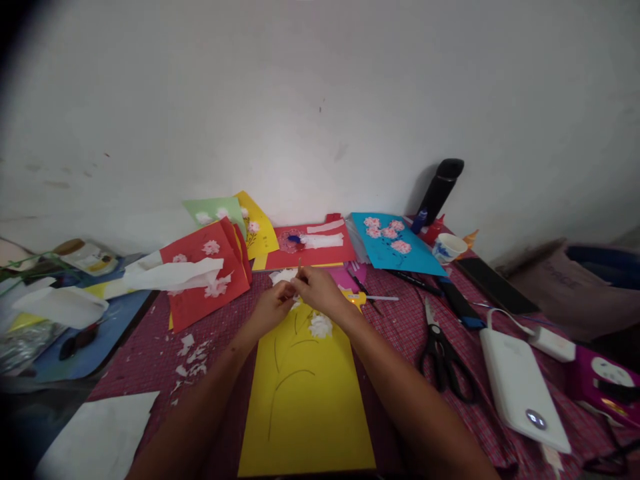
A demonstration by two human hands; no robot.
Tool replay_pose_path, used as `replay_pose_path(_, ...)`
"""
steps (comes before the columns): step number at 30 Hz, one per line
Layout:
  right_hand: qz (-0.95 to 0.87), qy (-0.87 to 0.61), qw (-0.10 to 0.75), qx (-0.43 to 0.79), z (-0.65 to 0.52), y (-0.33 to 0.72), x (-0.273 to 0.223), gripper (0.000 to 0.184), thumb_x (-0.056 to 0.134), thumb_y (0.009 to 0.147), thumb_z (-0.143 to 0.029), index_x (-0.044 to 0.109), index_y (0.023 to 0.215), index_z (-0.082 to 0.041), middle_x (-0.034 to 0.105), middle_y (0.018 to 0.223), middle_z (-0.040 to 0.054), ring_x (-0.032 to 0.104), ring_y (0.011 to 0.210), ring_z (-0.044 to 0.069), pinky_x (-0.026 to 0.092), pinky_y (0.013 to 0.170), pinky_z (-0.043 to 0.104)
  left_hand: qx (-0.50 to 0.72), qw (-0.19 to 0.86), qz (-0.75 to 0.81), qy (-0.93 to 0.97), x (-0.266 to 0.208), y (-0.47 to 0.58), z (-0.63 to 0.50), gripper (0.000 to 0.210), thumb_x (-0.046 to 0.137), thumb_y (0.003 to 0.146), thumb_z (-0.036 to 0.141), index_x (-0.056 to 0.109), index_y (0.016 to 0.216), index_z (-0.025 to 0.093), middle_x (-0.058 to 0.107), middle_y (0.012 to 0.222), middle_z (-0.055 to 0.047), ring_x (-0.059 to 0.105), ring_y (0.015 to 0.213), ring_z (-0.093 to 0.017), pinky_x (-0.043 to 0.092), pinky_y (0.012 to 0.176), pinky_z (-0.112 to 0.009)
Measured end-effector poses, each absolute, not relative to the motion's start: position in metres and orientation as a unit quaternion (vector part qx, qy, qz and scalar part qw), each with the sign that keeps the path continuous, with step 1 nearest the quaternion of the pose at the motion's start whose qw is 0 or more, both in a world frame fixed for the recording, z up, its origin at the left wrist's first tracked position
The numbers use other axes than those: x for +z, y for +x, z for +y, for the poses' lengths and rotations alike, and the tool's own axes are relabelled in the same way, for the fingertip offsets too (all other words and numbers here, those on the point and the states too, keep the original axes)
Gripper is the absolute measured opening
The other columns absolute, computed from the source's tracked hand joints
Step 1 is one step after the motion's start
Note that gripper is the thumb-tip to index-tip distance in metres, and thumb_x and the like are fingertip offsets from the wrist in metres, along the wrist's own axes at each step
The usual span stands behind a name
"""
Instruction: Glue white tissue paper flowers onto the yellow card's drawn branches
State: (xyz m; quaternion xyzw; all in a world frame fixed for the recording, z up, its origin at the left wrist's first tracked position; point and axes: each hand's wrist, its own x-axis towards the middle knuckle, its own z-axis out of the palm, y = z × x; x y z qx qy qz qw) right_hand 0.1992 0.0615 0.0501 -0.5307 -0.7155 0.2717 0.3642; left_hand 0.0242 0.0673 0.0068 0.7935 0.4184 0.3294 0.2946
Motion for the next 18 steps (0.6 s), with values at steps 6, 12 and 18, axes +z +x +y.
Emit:
replay_pose_path(6, -0.714, -0.548, 0.351, 0.261, 0.066, 0.201, 0.042, 0.017, 0.053, 0.087, -0.025, 0.061, 0.074, -0.017, 0.065, 0.070, 0.0010, 0.055, 0.062, 0.012, 0.031, 0.055, 0.021, 0.303, 0.288, 0.432, 0.799, 0.008, 0.031, 0.068, 0.013, 0.052, 0.081, 0.011, 0.058, 0.090, 0.019, 0.066, 0.084, -0.001, 0.060, 0.077, -0.015, 0.043, 0.069, -0.025)
replay_pose_path(12, -0.711, -0.551, 0.336, 0.281, 0.069, 0.204, 0.040, 0.018, 0.052, 0.086, -0.024, 0.060, 0.072, -0.017, 0.065, 0.068, 0.0009, 0.055, 0.061, 0.012, 0.032, 0.054, 0.021, 0.297, 0.296, 0.420, 0.805, 0.010, 0.032, 0.067, 0.014, 0.048, 0.086, 0.014, 0.060, 0.092, 0.020, 0.066, 0.086, -0.003, 0.060, 0.079, -0.016, 0.045, 0.072, -0.026)
replay_pose_path(18, -0.712, -0.534, 0.326, 0.318, 0.069, 0.203, 0.038, 0.017, 0.051, 0.085, -0.022, 0.061, 0.072, -0.017, 0.065, 0.066, 0.0007, 0.056, 0.059, 0.012, 0.032, 0.052, 0.021, 0.298, 0.303, 0.422, 0.801, 0.010, 0.030, 0.065, 0.015, 0.046, 0.088, 0.014, 0.059, 0.093, 0.020, 0.067, 0.086, -0.003, 0.061, 0.080, -0.016, 0.046, 0.073, -0.026)
